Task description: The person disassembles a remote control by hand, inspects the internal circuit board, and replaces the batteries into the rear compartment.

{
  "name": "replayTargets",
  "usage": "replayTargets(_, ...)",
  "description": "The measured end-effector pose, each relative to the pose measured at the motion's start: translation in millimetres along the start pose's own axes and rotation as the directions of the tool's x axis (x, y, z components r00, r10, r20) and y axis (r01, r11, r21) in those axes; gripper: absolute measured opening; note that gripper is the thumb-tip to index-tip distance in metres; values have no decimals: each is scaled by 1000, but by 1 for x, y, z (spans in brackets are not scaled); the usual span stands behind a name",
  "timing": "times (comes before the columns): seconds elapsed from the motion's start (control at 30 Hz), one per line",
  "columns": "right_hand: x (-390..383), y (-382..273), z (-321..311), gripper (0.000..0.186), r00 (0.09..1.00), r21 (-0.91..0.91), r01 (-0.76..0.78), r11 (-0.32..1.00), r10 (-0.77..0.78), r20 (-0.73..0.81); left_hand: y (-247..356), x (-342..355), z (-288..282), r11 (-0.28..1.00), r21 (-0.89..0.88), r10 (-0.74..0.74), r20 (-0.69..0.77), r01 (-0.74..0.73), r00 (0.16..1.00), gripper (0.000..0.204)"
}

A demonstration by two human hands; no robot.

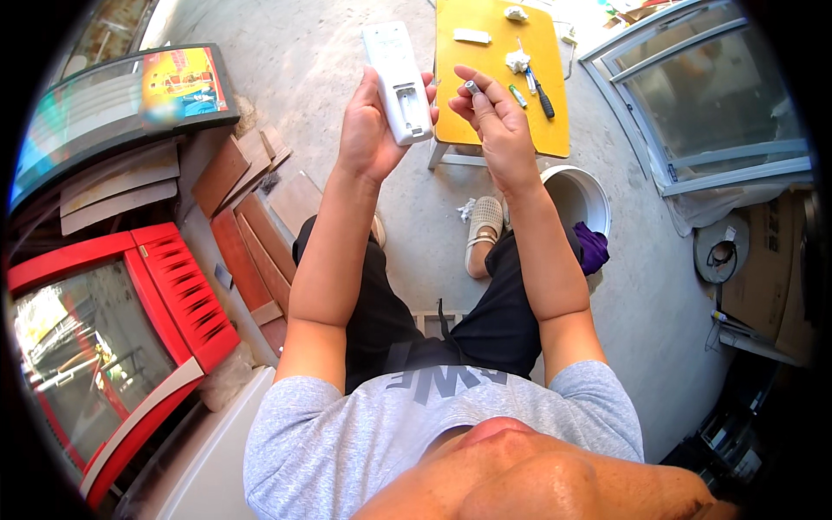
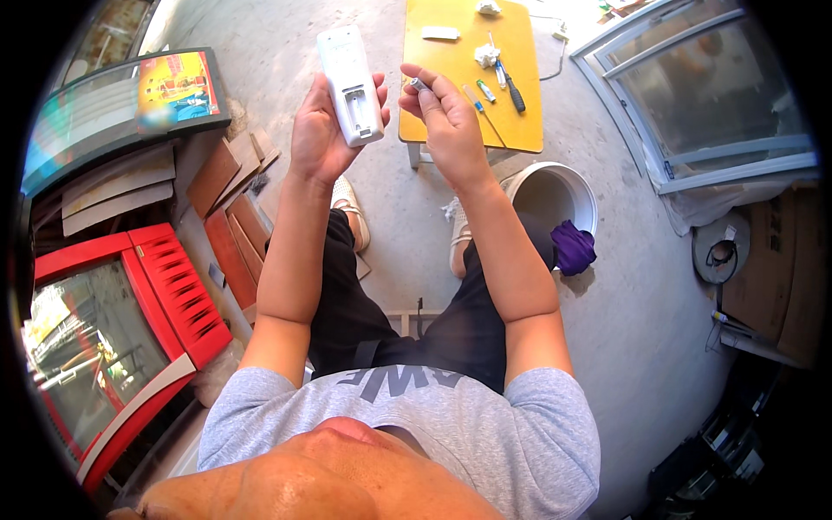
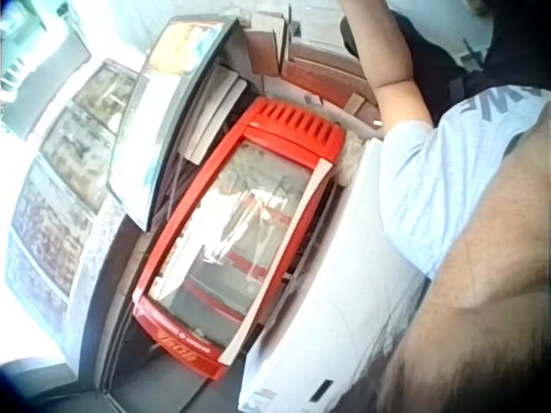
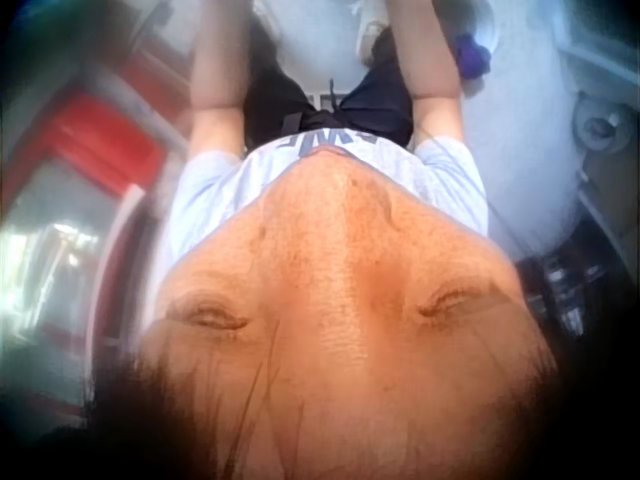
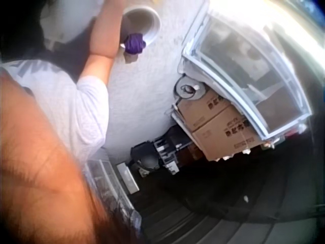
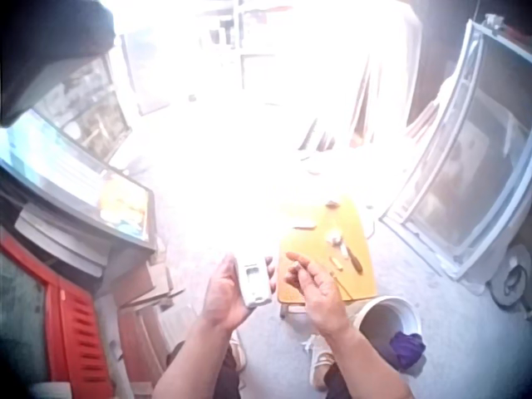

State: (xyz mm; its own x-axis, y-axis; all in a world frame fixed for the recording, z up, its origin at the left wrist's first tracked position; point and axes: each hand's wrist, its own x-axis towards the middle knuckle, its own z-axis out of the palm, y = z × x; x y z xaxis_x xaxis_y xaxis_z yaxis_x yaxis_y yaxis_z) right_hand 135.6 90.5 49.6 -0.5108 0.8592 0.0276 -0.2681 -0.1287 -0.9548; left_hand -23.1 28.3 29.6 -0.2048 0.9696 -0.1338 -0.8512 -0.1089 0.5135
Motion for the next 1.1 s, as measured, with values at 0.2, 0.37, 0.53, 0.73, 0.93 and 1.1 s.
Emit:
replayTargets(0.2,-1,1,2,19,965,-183,263,947,-259,47,0,-3,11,988,147,50,-33,-44,998,57)
replayTargets(0.37,-9,-5,5,16,928,-434,369,822,-299,223,-5,-5,18,975,212,70,-29,-62,997,58)
replayTargets(0.53,-14,-10,16,20,972,-380,234,895,-213,97,-6,-7,21,961,272,58,-16,-51,998,59)
replayTargets(0.73,-7,3,9,21,803,-699,537,472,-539,253,-12,-7,18,942,335,10,6,-12,1000,59)
replayTargets(0.93,-15,9,16,30,725,-845,517,141,-597,344,-15,-7,15,943,331,59,-26,-47,998,57)
replayTargets(1.1,-18,22,11,43,736,-837,546,31,-495,462,-15,-3,5,928,373,46,-78,-14,996,57)
